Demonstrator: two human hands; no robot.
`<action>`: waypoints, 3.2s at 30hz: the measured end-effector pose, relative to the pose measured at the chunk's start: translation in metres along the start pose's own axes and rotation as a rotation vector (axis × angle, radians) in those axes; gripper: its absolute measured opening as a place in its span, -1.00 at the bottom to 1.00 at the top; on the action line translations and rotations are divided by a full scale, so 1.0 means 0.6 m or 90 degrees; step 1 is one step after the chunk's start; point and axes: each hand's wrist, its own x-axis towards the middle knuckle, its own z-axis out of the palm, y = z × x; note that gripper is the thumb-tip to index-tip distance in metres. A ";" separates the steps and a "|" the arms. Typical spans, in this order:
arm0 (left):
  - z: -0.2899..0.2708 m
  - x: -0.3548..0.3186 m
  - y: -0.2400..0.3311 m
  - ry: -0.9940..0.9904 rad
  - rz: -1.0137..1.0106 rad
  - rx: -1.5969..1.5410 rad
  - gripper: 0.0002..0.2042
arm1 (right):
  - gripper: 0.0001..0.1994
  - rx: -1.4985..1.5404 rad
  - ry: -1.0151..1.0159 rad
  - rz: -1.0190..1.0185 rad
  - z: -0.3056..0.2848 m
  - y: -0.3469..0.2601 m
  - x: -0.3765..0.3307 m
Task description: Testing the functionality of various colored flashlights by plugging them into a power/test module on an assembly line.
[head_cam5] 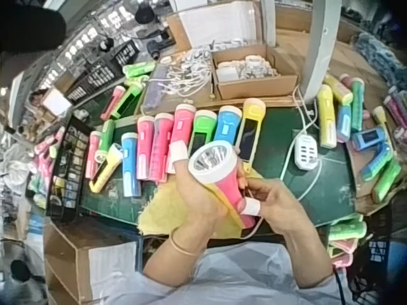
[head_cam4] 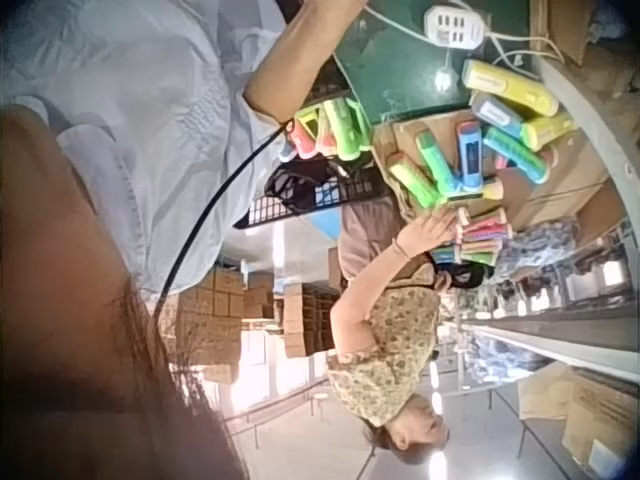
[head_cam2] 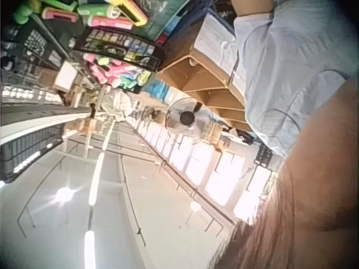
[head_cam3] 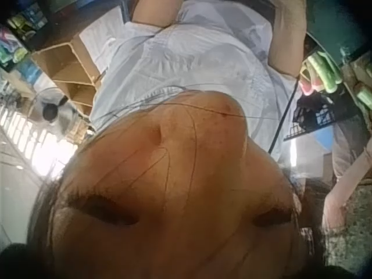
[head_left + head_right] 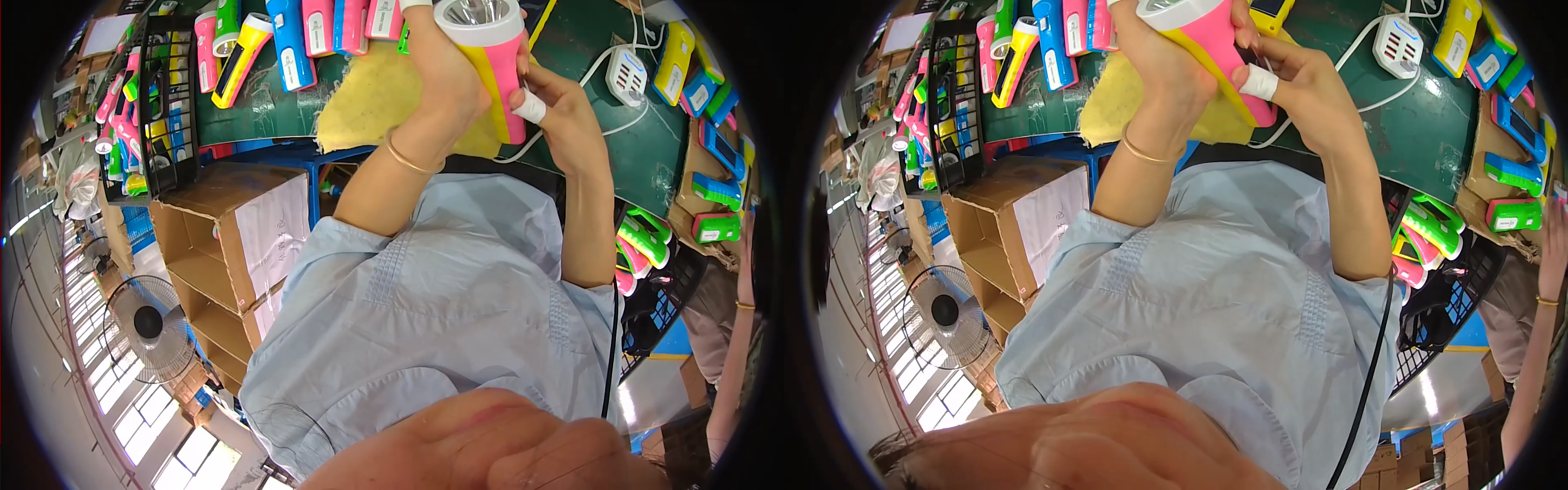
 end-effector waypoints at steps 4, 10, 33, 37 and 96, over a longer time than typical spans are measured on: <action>-0.017 0.022 -0.005 0.024 0.052 0.028 -0.31 | -0.53 -0.110 0.099 -0.021 0.029 0.007 -0.008; -0.004 0.029 0.026 -0.202 -0.023 0.080 -0.58 | -0.62 0.015 0.156 -0.043 0.034 0.002 -0.019; -0.009 -0.041 0.005 -0.139 -0.069 0.424 -0.65 | -0.63 -0.269 0.219 -0.195 -0.034 -0.061 -0.006; 0.026 -0.059 0.010 -0.151 -0.178 0.533 -0.62 | -0.58 -0.475 0.086 -0.303 -0.035 -0.090 0.019; 0.015 0.013 -0.004 0.029 0.070 0.202 -0.37 | -0.69 0.089 0.078 0.015 0.023 0.005 -0.005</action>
